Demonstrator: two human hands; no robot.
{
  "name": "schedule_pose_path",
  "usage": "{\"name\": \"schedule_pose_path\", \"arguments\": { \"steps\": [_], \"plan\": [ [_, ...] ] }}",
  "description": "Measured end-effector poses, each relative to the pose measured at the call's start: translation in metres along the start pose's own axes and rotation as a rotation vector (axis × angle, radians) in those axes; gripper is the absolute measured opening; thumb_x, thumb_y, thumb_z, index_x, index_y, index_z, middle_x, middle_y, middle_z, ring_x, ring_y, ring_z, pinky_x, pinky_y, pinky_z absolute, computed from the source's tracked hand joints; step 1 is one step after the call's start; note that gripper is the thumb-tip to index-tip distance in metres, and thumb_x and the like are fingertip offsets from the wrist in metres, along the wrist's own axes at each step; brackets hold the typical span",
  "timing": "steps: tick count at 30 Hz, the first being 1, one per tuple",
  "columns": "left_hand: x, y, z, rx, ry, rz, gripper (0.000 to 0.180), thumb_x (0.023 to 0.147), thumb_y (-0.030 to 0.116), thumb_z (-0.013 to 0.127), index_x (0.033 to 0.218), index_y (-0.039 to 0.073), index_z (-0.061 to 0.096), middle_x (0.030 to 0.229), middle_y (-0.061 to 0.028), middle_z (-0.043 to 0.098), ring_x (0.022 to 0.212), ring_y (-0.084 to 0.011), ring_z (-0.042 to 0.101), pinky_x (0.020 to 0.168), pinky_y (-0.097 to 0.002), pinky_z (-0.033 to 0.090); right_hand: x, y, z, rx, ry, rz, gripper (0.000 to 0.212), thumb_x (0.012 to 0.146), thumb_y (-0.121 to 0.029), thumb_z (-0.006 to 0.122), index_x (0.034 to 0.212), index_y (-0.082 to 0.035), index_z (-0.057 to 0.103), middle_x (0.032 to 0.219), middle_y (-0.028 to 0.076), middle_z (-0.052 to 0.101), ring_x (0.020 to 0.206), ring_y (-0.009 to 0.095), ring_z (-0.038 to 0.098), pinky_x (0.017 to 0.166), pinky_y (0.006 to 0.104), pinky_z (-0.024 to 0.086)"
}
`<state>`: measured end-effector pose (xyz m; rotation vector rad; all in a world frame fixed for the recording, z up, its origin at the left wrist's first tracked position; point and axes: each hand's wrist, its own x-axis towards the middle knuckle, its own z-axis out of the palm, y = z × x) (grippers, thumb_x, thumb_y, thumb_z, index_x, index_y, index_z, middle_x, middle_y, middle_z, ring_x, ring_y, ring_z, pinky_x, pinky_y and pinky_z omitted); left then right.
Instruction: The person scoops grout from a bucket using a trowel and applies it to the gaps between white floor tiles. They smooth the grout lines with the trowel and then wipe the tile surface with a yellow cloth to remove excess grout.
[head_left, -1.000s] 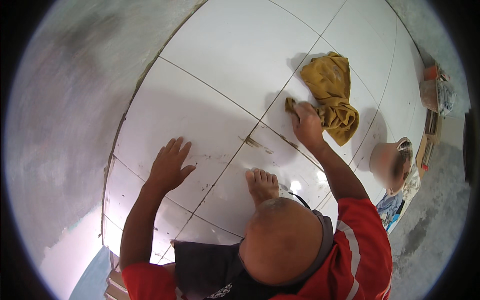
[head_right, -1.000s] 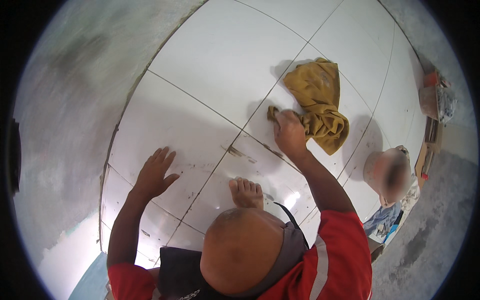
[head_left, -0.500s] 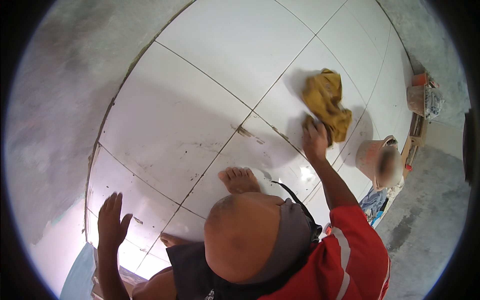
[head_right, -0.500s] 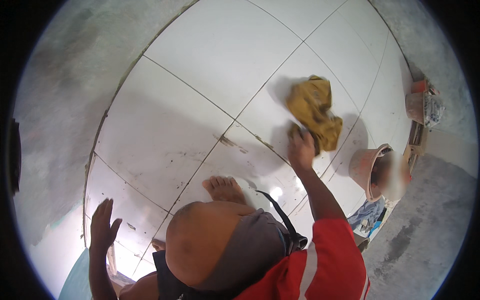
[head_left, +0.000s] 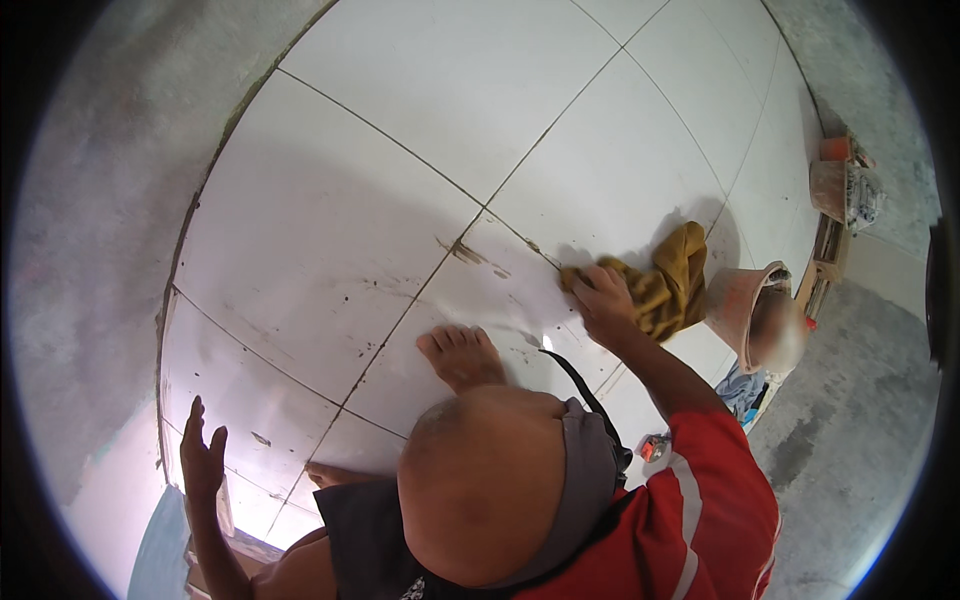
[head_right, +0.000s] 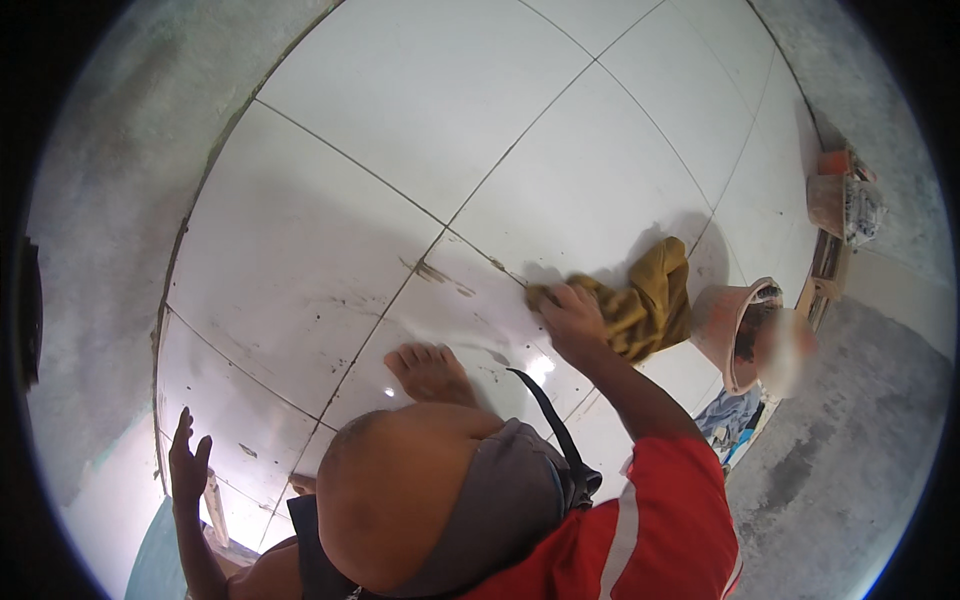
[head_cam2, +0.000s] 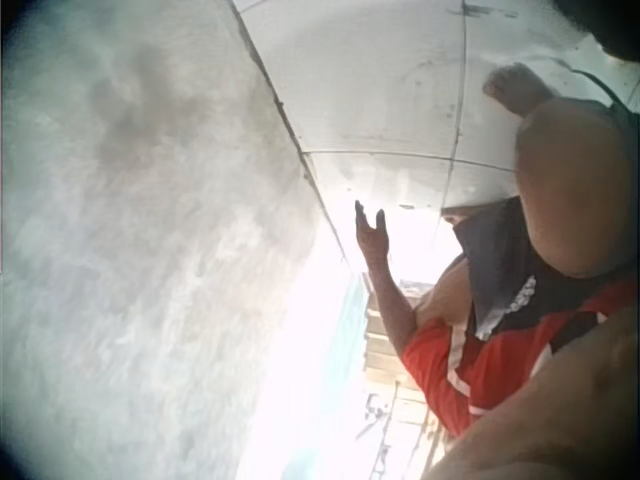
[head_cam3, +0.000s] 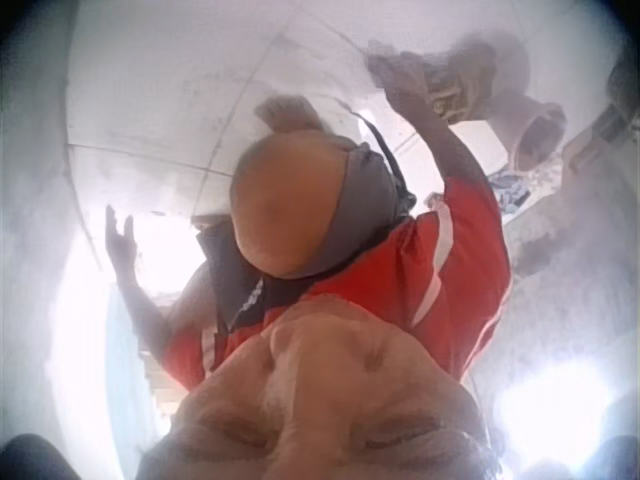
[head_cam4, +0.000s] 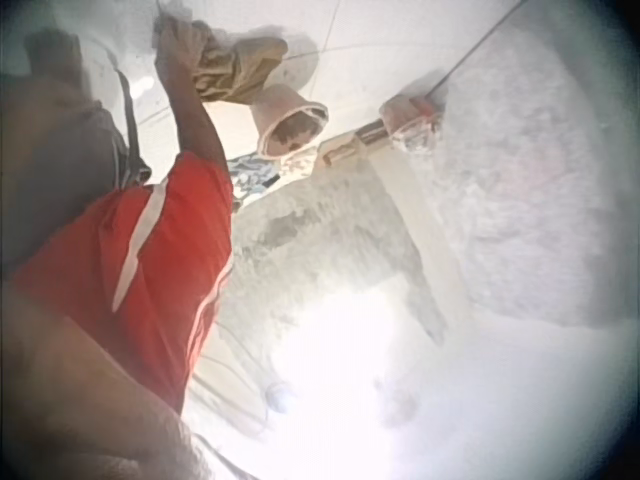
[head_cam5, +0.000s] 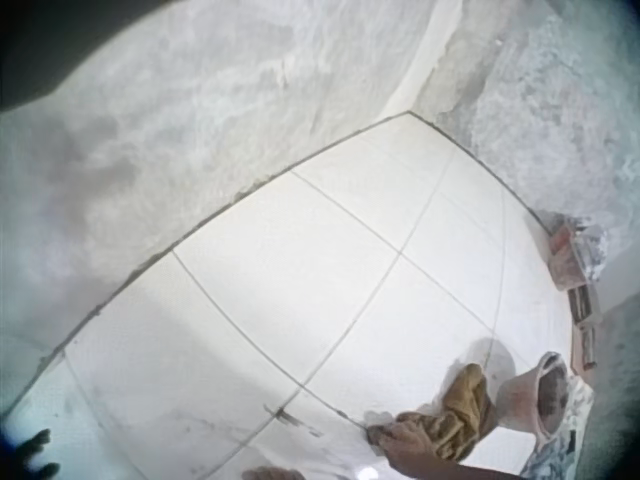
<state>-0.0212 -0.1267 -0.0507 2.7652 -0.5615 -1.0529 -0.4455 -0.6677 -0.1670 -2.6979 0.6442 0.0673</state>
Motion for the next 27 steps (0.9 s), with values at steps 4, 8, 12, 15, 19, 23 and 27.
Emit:
{"name": "schedule_pose_path", "arguments": {
  "steps": [4,8,12,15,19,23,27],
  "plan": [
    [-0.010,-0.024,0.003,0.030,-0.041,-0.162,0.073,0.093,0.008,0.067,0.159,0.011,0.035,0.151,-0.0258,0.050,0.136,-0.0422,0.052,0.112,-0.0481,0.044,-0.051,0.023,-0.006,-0.022,-0.032,0.047,0.031,0.081,-0.007,0.068,0.112,-0.010,0.069,0.106,0.005,0.059,0.097,0.030,0.058,0.082,0.0447,0.049],
    [-0.004,-0.011,0.003,0.037,-0.075,-0.128,0.073,0.093,0.009,0.067,0.159,0.012,0.035,0.150,-0.0263,0.050,0.135,-0.0429,0.053,0.111,-0.0481,0.045,-0.001,0.001,0.011,-0.008,0.061,-0.020,0.039,0.078,-0.002,0.069,0.116,-0.008,0.070,0.106,0.007,0.059,0.093,0.030,0.058,0.079,0.0440,0.049],
    [0.017,0.038,-0.010,0.065,-0.057,-0.106,0.073,0.093,0.009,0.067,0.159,0.013,0.035,0.150,-0.0252,0.051,0.135,-0.0423,0.053,0.111,-0.0478,0.044,0.088,-0.039,0.027,0.025,0.173,-0.070,0.035,0.076,-0.004,0.068,0.111,-0.008,0.070,0.104,0.005,0.059,0.093,0.029,0.059,0.078,0.0436,0.049],
    [0.031,0.048,-0.013,0.089,-0.041,-0.019,0.072,0.094,0.008,0.066,0.159,0.015,0.035,0.149,-0.0240,0.053,0.134,-0.0417,0.055,0.111,-0.0477,0.046,0.113,-0.050,0.030,0.011,0.182,-0.084,0.034,0.077,-0.006,0.068,0.111,-0.009,0.070,0.104,0.005,0.059,0.093,0.029,0.059,0.079,0.0434,0.049],
    [0.018,0.037,-0.015,0.040,-0.012,-0.069,0.072,0.094,0.009,0.066,0.159,0.015,0.034,0.147,-0.0256,0.053,0.131,-0.0428,0.056,0.108,-0.0491,0.047,0.058,-0.032,0.011,-0.033,0.074,-0.059,0.033,0.077,-0.009,0.069,0.110,-0.013,0.070,0.103,0.004,0.058,0.097,0.027,0.058,0.082,0.0441,0.048],
    [-0.006,-0.016,-0.006,0.035,-0.015,-0.170,0.074,0.094,0.011,0.067,0.160,0.014,0.032,0.147,-0.0272,0.053,0.131,-0.0436,0.056,0.107,-0.0498,0.048,-0.018,0.005,0.010,-0.034,-0.010,-0.042,0.037,0.078,-0.009,0.069,0.115,-0.013,0.069,0.105,0.005,0.057,0.100,0.028,0.058,0.083,0.0449,0.048],
    [-0.003,-0.015,-0.003,0.047,-0.043,-0.116,0.075,0.094,0.011,0.067,0.160,0.014,0.032,0.147,-0.0277,0.053,0.131,-0.0442,0.056,0.107,-0.0500,0.048,0.025,-0.020,0.013,-0.016,0.034,0.007,0.037,0.078,-0.008,0.068,0.114,-0.012,0.068,0.104,0.006,0.057,0.098,0.027,0.058,0.081,0.0446,0.049]
  ]
}}
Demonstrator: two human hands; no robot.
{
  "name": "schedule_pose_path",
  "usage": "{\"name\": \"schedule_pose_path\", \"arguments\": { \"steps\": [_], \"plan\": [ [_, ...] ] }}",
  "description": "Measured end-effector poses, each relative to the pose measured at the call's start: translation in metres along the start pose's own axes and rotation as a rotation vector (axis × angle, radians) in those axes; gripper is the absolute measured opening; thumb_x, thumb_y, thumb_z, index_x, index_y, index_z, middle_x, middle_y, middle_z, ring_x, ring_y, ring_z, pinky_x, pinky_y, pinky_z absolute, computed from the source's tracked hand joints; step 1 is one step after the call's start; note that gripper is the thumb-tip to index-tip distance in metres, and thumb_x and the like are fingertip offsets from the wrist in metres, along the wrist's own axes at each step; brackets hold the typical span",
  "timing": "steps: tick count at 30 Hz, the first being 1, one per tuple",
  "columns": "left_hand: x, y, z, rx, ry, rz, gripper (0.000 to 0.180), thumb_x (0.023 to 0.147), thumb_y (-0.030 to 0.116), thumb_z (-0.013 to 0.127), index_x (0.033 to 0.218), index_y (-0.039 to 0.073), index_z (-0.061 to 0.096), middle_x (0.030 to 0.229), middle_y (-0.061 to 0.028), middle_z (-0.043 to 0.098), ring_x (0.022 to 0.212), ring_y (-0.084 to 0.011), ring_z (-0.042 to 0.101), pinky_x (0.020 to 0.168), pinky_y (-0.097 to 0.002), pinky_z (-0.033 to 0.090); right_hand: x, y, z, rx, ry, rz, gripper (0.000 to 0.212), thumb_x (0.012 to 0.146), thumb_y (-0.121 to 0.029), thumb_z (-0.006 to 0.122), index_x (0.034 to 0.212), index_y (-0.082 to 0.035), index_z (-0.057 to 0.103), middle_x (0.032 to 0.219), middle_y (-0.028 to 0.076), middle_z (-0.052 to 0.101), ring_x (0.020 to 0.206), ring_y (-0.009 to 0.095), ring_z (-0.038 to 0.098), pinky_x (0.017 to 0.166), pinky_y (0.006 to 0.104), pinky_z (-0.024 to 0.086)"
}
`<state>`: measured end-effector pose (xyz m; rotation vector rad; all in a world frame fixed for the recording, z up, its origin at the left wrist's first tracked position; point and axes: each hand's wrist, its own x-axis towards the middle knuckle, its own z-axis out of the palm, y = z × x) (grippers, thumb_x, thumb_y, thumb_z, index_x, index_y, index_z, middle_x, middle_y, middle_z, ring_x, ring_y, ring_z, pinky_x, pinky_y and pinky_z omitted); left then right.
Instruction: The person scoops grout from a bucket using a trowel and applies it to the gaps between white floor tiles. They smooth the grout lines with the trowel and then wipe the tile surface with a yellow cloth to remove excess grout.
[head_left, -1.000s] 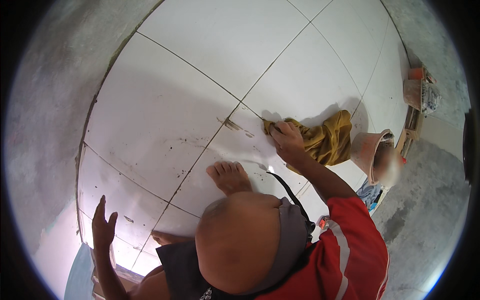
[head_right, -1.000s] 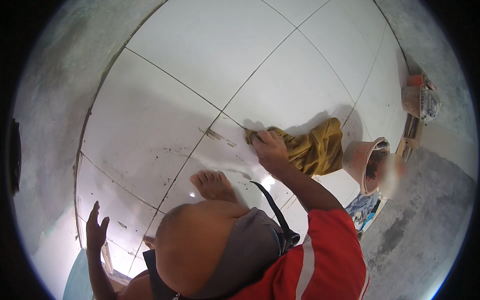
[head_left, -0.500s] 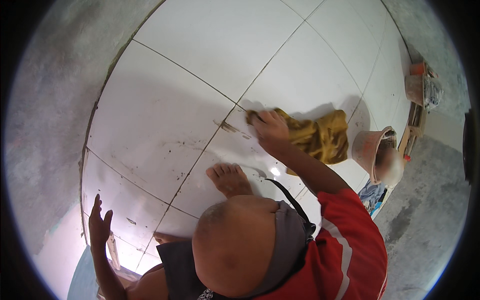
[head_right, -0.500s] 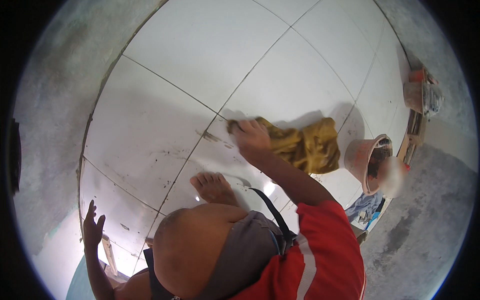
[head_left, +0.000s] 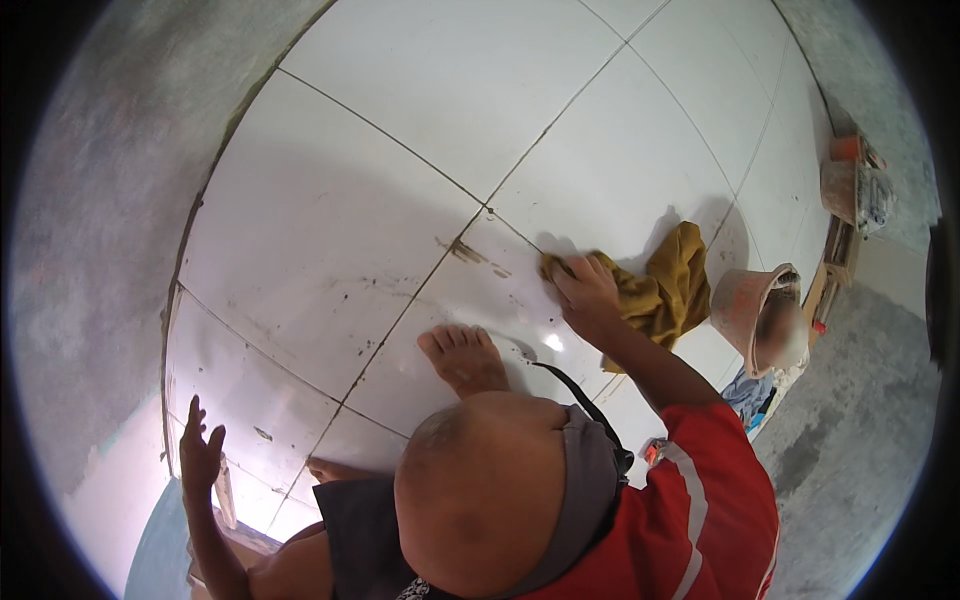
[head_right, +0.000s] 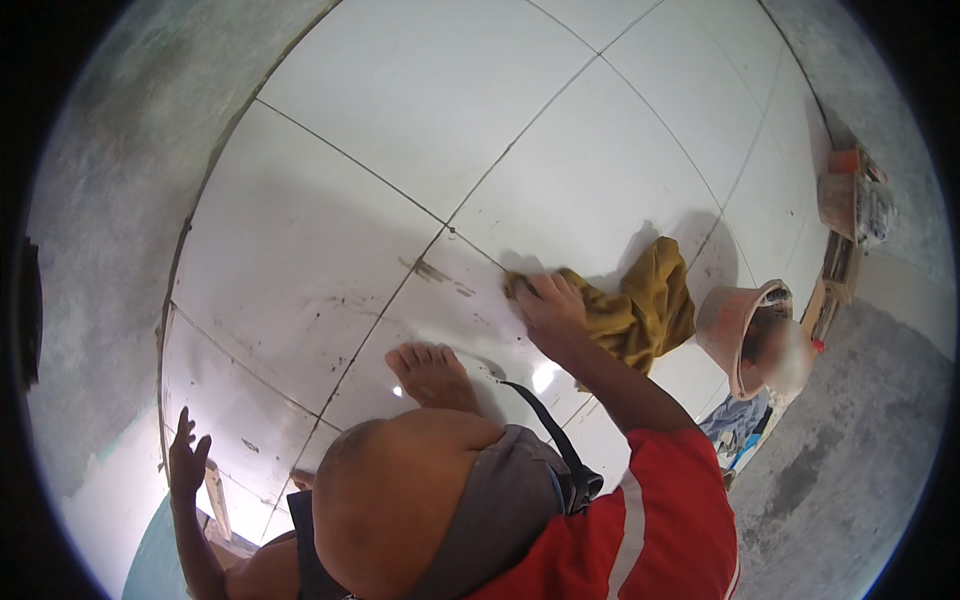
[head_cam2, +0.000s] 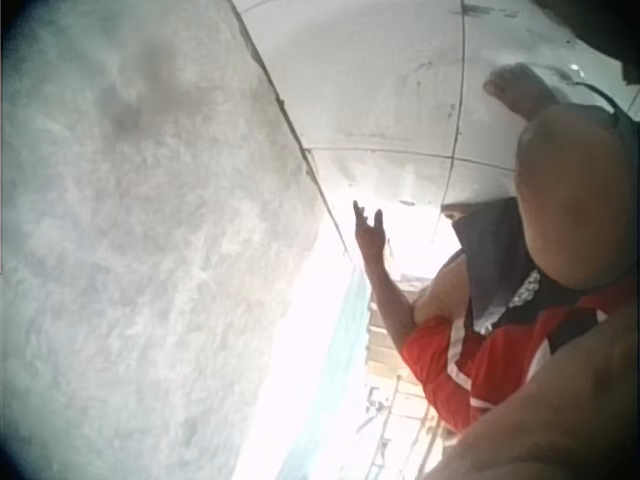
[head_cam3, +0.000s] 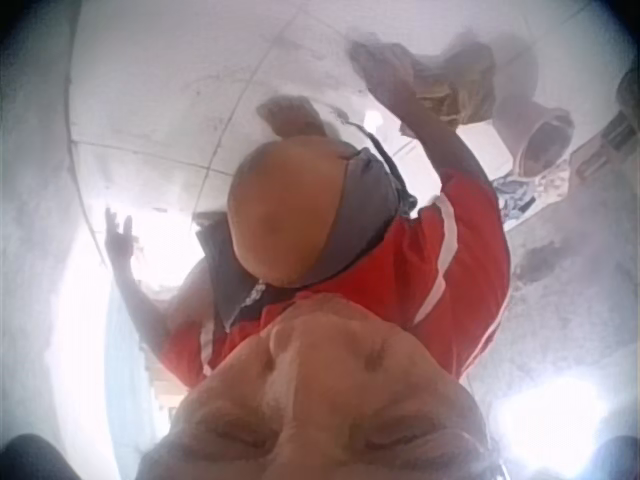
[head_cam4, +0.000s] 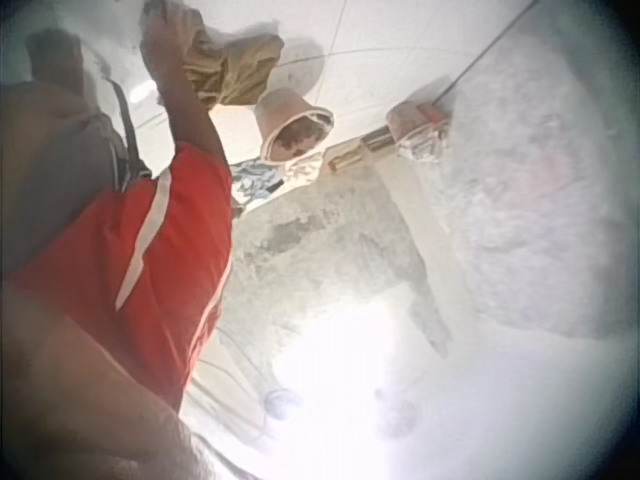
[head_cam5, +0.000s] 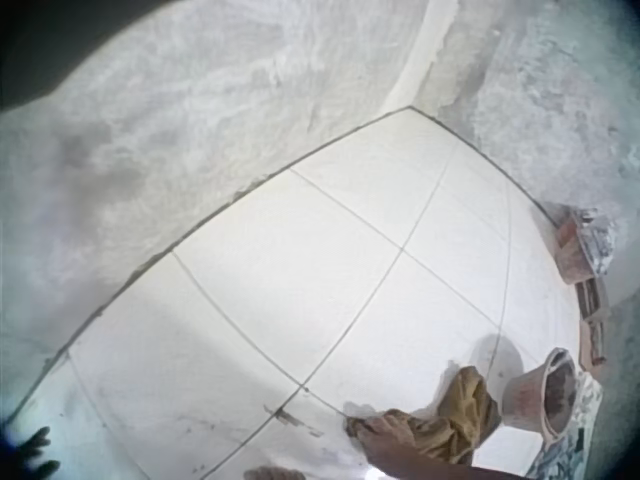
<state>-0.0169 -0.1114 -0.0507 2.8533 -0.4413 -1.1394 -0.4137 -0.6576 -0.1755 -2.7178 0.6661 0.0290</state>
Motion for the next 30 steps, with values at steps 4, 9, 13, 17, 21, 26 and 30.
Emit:
{"name": "schedule_pose_path", "arguments": {
  "steps": [4,9,13,17,21,26,30],
  "plan": [
    [0.019,0.041,-0.012,0.004,0.035,0.053,0.075,0.094,0.012,0.068,0.160,0.017,0.032,0.142,-0.0267,0.057,0.128,-0.0432,0.059,0.104,-0.0503,0.050,0.086,-0.026,0.020,0.020,0.176,-0.146,0.026,0.079,-0.009,0.066,0.105,-0.010,0.069,0.099,0.005,0.057,0.094,0.028,0.060,0.077,0.0439,0.051],
    [0.023,0.058,-0.020,0.001,0.068,0.068,0.075,0.094,0.012,0.068,0.160,0.017,0.033,0.141,-0.0262,0.059,0.126,-0.0428,0.061,0.102,-0.0502,0.051,0.131,-0.038,0.023,-0.058,0.266,0.020,0.019,0.083,-0.011,0.063,0.101,-0.010,0.071,0.092,0.010,0.058,0.087,0.031,0.060,0.072,0.0457,0.050],
    [0.009,0.032,-0.014,0.006,0.044,0.006,0.074,0.095,0.009,0.067,0.160,0.016,0.033,0.141,-0.0262,0.058,0.127,-0.0424,0.060,0.103,-0.0496,0.052,0.095,-0.054,0.035,0.011,0.211,-0.251,0.023,0.082,-0.011,0.063,0.103,-0.012,0.073,0.088,0.009,0.059,0.085,0.031,0.060,0.071,0.0455,0.050],
    [0.006,0.003,-0.007,-0.039,0.052,0.044,0.074,0.095,0.010,0.067,0.160,0.016,0.032,0.143,-0.0259,0.057,0.130,-0.0416,0.058,0.104,-0.0491,0.051,0.130,-0.008,0.017,-0.022,0.335,0.047,0.025,0.083,-0.007,0.061,0.105,-0.012,0.073,0.090,0.008,0.060,0.085,0.029,0.060,0.070,0.0455,0.051],
    [0.009,0.027,-0.010,0.035,0.023,-0.028,0.076,0.095,0.013,0.068,0.161,0.017,0.030,0.142,-0.0251,0.058,0.128,-0.0411,0.059,0.103,-0.0493,0.051,0.089,-0.052,0.058,0.026,0.319,-0.194,0.015,0.086,-0.010,0.060,0.097,-0.011,0.070,0.087,0.010,0.058,0.085,0.029,0.060,0.069,0.0450,0.051],
    [0.015,0.021,-0.013,-0.035,0.110,0.074,0.077,0.094,0.013,0.069,0.160,0.018,0.031,0.140,-0.0270,0.059,0.122,-0.0422,0.063,0.100,-0.0499,0.053,0.091,-0.038,0.041,0.030,0.293,-0.115,0.007,0.080,-0.010,0.065,0.087,-0.012,0.067,0.084,0.009,0.056,0.080,0.030,0.059,0.067,0.0444,0.051],
    [0.008,0.018,-0.009,0.037,0.064,0.012,0.077,0.094,0.013,0.069,0.160,0.017,0.031,0.139,-0.0275,0.059,0.123,-0.0425,0.062,0.101,-0.0496,0.052,0.072,-0.062,0.046,0.088,0.354,-0.114,0.004,0.080,-0.011,0.067,0.083,-0.012,0.064,0.083,0.008,0.055,0.078,0.031,0.059,0.067,0.0448,0.051]
  ]
}}
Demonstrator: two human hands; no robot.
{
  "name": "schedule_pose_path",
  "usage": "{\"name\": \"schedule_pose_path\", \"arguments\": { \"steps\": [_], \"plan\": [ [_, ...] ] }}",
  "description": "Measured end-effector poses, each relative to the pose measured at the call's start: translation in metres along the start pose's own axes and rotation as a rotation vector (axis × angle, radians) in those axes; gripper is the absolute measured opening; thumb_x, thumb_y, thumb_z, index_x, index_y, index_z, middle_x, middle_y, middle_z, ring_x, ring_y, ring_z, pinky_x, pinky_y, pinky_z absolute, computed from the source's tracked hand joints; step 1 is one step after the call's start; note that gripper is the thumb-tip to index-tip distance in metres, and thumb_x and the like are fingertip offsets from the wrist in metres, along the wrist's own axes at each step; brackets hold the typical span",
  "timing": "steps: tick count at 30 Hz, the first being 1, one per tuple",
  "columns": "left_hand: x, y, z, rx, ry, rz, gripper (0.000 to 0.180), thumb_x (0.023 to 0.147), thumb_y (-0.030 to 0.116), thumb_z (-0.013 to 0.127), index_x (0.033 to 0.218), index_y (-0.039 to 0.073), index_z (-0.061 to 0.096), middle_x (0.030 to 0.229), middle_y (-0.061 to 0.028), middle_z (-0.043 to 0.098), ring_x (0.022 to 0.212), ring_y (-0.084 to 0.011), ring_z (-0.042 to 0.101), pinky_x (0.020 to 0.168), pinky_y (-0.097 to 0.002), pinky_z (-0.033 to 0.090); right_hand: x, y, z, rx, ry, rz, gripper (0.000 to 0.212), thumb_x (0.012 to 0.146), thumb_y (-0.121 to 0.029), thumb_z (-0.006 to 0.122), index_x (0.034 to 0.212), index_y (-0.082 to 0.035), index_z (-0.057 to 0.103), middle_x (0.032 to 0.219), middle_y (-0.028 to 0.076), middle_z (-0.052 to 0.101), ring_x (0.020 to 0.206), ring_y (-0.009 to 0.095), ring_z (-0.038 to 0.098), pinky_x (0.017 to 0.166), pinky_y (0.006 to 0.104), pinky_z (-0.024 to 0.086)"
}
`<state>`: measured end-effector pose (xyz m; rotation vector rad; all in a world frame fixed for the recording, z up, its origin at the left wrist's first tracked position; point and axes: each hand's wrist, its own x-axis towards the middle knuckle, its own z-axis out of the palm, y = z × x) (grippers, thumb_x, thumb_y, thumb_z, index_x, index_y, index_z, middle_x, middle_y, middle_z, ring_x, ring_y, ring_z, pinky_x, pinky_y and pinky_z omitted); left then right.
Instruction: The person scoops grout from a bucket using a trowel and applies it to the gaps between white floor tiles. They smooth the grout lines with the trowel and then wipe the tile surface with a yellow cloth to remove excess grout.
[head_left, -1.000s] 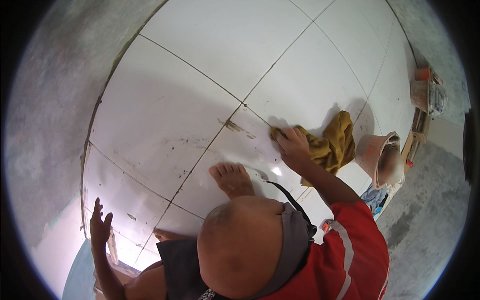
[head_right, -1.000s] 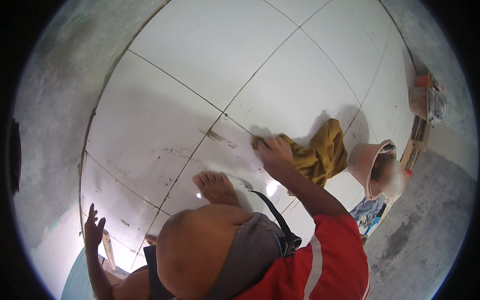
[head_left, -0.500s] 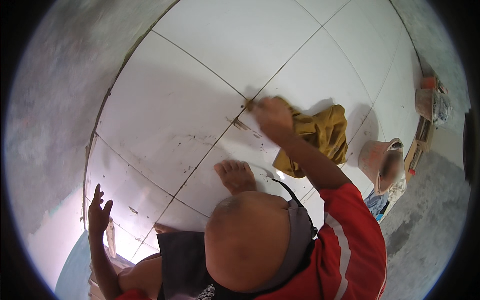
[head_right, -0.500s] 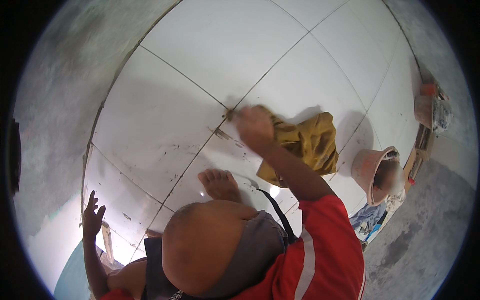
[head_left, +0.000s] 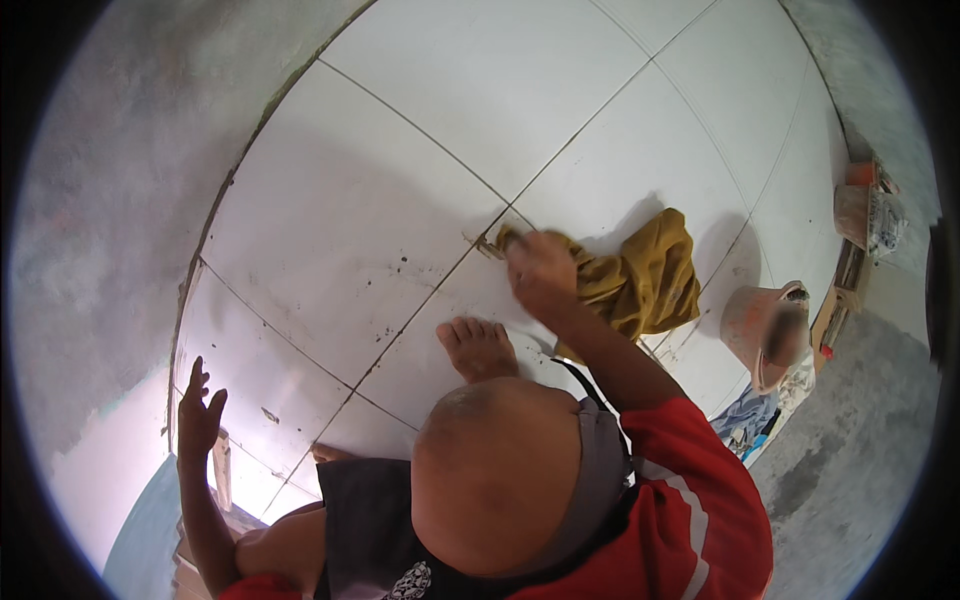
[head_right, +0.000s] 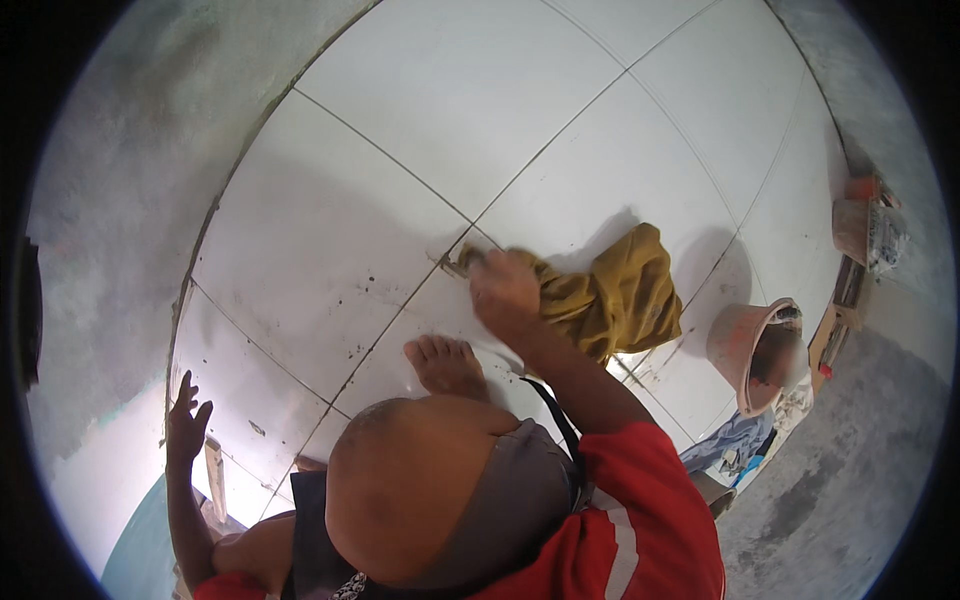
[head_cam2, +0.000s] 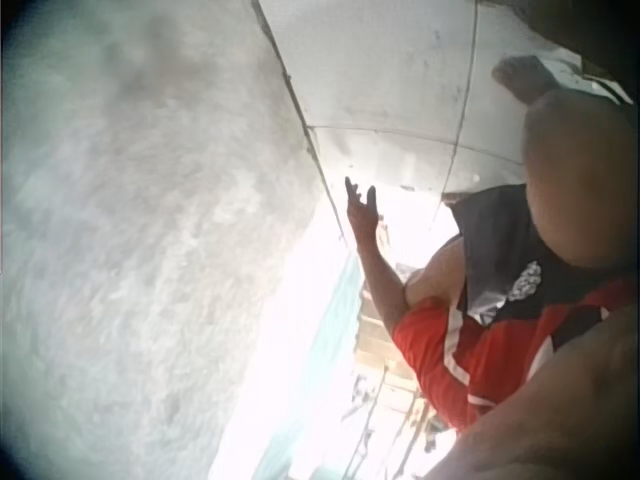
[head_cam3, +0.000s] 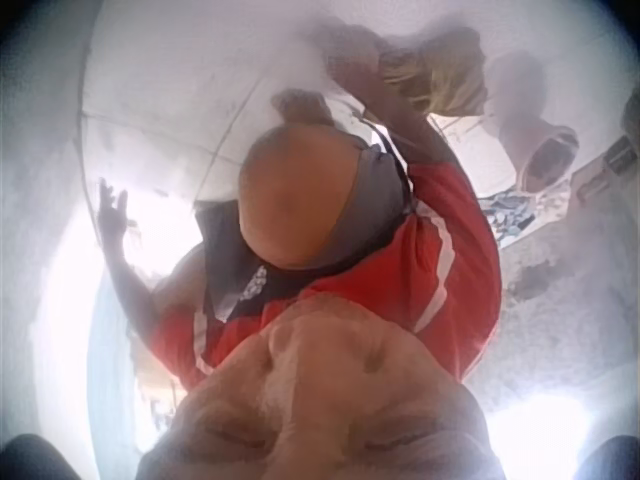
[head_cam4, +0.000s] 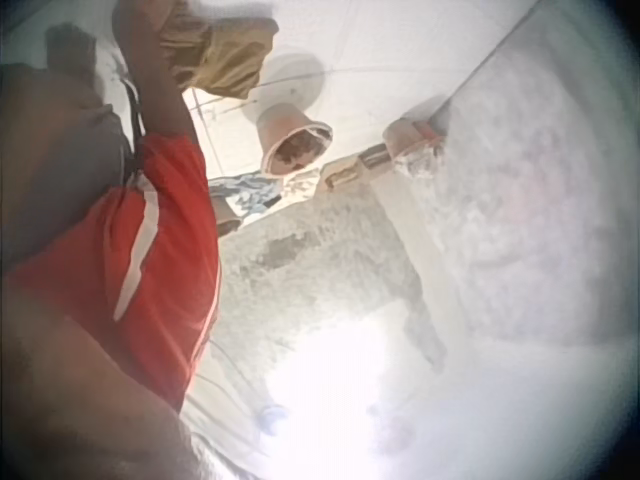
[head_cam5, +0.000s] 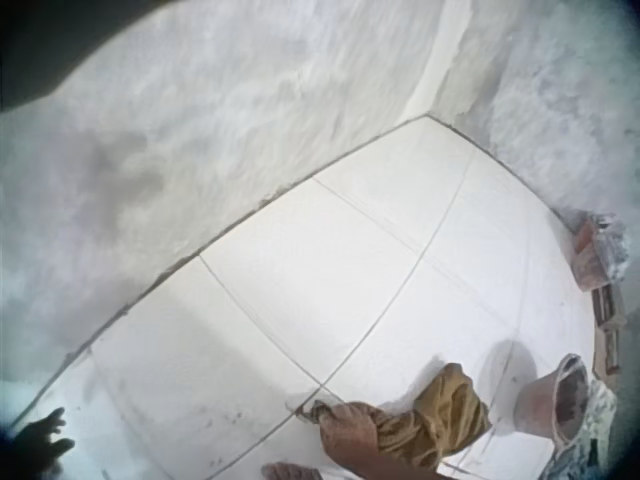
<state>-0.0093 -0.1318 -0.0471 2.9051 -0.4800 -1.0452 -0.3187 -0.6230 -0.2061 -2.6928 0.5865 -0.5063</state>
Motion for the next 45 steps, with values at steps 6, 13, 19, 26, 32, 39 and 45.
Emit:
{"name": "schedule_pose_path", "arguments": {
  "steps": [6,13,19,26,32,39,45],
  "plan": [
    [0.010,-0.006,0.003,-0.088,0.041,0.038,0.078,0.093,0.013,0.069,0.160,0.019,0.031,0.139,-0.0274,0.059,0.122,-0.0422,0.063,0.101,-0.0503,0.052,0.008,0.012,0.001,-0.038,-0.012,0.101,0.004,0.079,-0.010,0.067,0.079,-0.011,0.063,0.081,0.008,0.056,0.077,0.031,0.060,0.066,0.0447,0.051],
    [0.013,-0.004,0.000,-0.101,0.026,0.069,0.077,0.094,0.016,0.070,0.160,0.018,0.031,0.139,-0.0264,0.060,0.122,-0.0417,0.062,0.100,-0.0495,0.052,0.037,0.010,-0.002,0.015,-0.054,0.226,0.008,0.082,-0.012,0.067,0.076,-0.012,0.062,0.080,0.009,0.058,0.075,0.033,0.062,0.064,0.0458,0.052],
    [0.003,-0.005,0.002,-0.055,-0.011,0.019,0.078,0.094,0.015,0.070,0.161,0.019,0.030,0.140,-0.0270,0.059,0.124,-0.0426,0.061,0.101,-0.0494,0.052,0.014,-0.018,0.005,0.086,-0.094,0.093,0.008,0.083,-0.012,0.067,0.077,-0.011,0.063,0.080,0.010,0.059,0.075,0.034,0.062,0.062,0.0464,0.053],
    [0.006,-0.006,0.006,-0.048,-0.030,-0.001,0.079,0.093,0.015,0.071,0.161,0.018,0.030,0.140,-0.0256,0.059,0.123,-0.0413,0.062,0.101,-0.0490,0.052,-0.006,-0.049,0.017,0.156,-0.220,-0.031,0.005,0.078,-0.014,0.067,0.076,-0.014,0.063,0.082,0.006,0.060,0.075,0.028,0.063,0.063,0.0435,0.053],
    [0.007,-0.007,0.001,-0.092,0.050,0.000,0.078,0.094,0.014,0.071,0.160,0.017,0.031,0.140,-0.0261,0.059,0.123,-0.0425,0.062,0.101,-0.0504,0.053,0.010,-0.022,0.022,-0.005,-0.070,0.152,0.004,0.081,-0.013,0.068,0.081,-0.010,0.065,0.085,0.009,0.061,0.076,0.033,0.063,0.065,0.0444,0.053],
    [0.008,0.001,-0.004,-0.099,-0.003,0.009,0.076,0.094,0.015,0.070,0.160,0.016,0.031,0.140,-0.0264,0.059,0.126,-0.0415,0.060,0.102,-0.0487,0.052,0.010,-0.030,0.031,0.041,-0.182,-0.113,0.007,0.081,-0.015,0.066,0.078,-0.011,0.061,0.081,0.008,0.061,0.073,0.029,0.064,0.062,0.0450,0.052],
    [0.009,-0.026,0.012,-0.052,-0.018,-0.015,0.076,0.095,0.019,0.070,0.160,0.016,0.032,0.136,-0.0261,0.062,0.119,-0.0397,0.065,0.098,-0.0479,0.054,0.025,-0.029,0.035,0.028,-0.065,-0.054,0.006,0.074,-0.012,0.066,0.073,-0.012,0.060,0.080,0.007,0.059,0.076,0.029,0.063,0.062,0.0449,0.051]
  ]
}}
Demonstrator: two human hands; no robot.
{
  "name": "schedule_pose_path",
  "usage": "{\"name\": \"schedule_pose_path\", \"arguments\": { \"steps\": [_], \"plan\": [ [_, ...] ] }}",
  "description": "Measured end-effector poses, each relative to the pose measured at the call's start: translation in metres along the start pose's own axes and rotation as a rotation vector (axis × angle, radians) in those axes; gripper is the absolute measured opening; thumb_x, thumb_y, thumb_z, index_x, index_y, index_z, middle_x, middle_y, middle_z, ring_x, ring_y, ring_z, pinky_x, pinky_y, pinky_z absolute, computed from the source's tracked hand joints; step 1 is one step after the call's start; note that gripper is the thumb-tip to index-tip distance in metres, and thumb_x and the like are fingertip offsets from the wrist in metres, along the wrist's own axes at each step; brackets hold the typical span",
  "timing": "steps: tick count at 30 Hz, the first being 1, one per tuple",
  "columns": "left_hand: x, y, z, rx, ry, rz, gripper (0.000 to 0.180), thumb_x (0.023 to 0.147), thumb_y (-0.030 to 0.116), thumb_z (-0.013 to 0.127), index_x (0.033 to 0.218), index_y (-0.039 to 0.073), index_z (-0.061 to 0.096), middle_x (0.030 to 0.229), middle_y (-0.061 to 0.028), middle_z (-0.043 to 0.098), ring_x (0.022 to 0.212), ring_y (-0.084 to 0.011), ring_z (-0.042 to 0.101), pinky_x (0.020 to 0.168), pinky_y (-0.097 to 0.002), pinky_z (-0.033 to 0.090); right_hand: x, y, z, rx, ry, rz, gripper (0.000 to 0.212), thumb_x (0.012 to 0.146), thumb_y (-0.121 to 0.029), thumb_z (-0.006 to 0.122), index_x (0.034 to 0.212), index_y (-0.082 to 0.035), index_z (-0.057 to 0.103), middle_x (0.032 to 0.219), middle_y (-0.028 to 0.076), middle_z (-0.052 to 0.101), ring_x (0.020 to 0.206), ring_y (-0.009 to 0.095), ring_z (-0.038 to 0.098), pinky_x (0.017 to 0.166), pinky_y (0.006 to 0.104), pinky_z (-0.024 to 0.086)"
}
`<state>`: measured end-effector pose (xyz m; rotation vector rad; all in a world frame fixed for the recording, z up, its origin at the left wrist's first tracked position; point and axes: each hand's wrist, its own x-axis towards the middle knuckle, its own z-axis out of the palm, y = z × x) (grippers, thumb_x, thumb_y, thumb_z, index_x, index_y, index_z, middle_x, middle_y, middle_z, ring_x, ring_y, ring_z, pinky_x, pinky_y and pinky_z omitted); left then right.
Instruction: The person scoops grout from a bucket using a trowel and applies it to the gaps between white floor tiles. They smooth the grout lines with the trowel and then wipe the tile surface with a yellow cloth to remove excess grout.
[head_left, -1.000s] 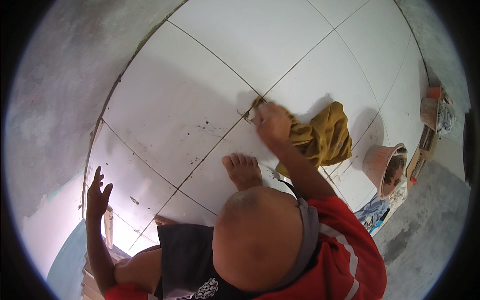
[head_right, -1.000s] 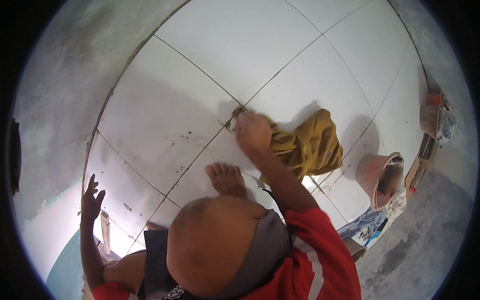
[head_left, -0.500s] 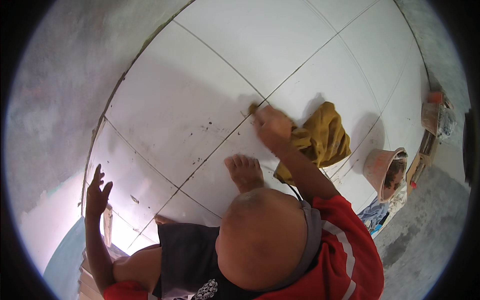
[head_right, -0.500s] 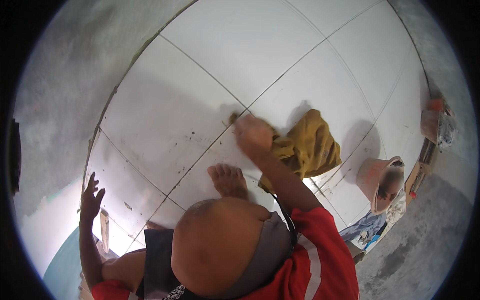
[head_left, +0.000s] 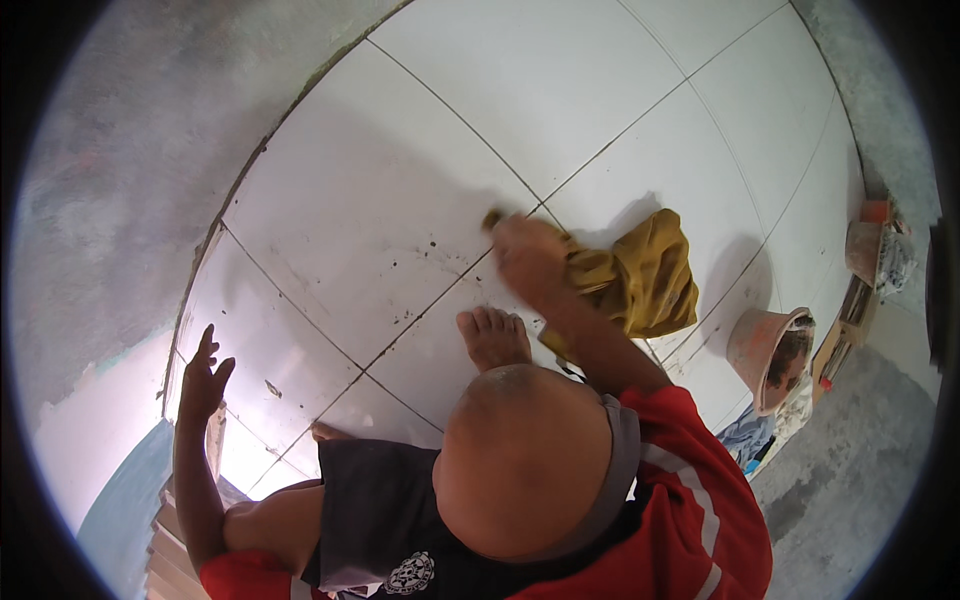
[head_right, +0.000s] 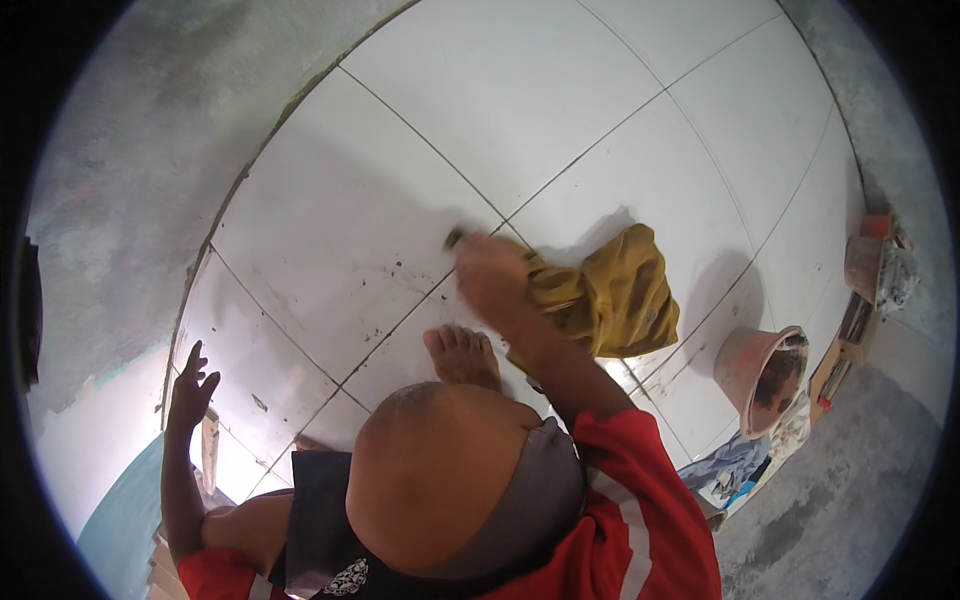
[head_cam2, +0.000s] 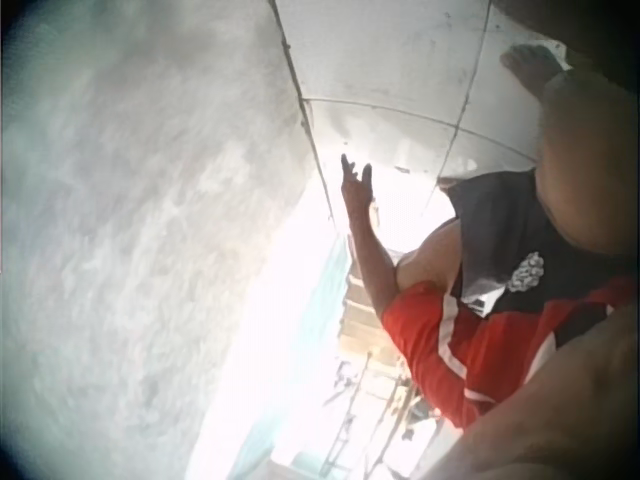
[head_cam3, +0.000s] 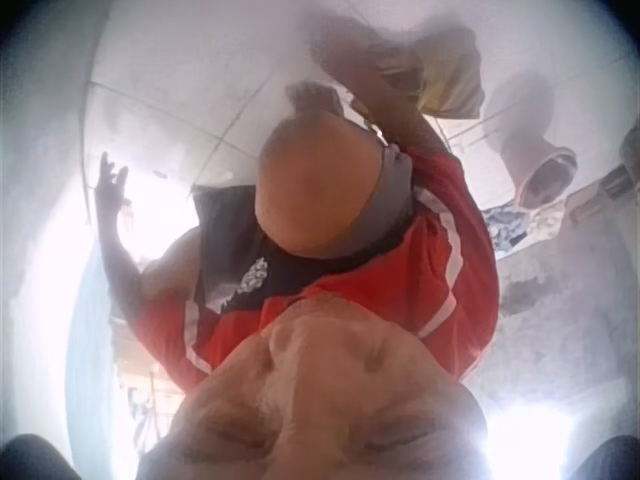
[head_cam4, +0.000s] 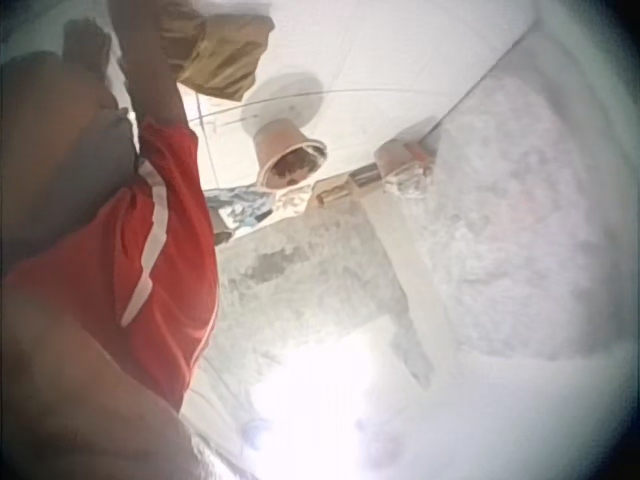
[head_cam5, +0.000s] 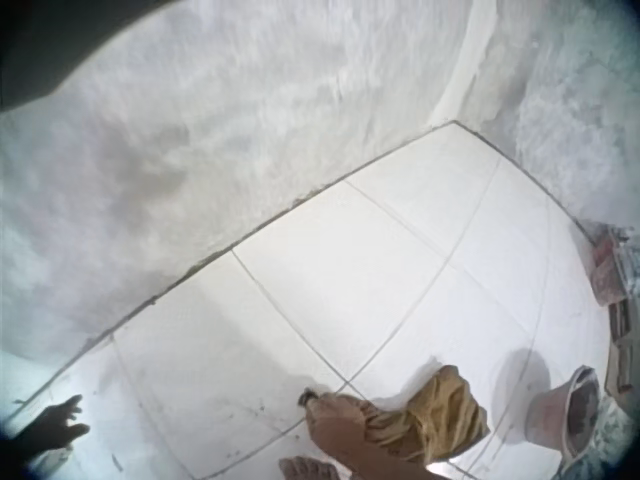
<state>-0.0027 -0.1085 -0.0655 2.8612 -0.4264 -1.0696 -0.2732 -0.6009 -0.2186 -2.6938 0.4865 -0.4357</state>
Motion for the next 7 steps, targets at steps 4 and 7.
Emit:
{"name": "schedule_pose_path", "arguments": {
  "steps": [4,7],
  "plan": [
    [0.002,0.004,-0.003,-0.066,0.031,0.044,0.077,0.094,0.018,0.070,0.160,0.016,0.031,0.136,-0.0260,0.062,0.119,-0.0395,0.065,0.098,-0.0474,0.054,-0.037,-0.038,-0.013,0.146,-0.292,-0.121,0.010,0.072,-0.019,0.070,0.076,-0.014,0.063,0.079,0.006,0.057,0.077,0.027,0.063,0.064,0.0431,0.051],
    [-0.002,-0.003,-0.006,-0.130,0.056,-0.032,0.078,0.095,0.018,0.070,0.161,0.014,0.029,0.140,-0.0256,0.060,0.124,-0.0412,0.062,0.099,-0.0491,0.053,-0.053,-0.003,-0.011,0.142,-0.277,-0.153,0.012,0.072,-0.022,0.072,0.079,-0.015,0.066,0.079,0.005,0.057,0.077,0.026,0.063,0.065,0.0435,0.051]
  ]
}}
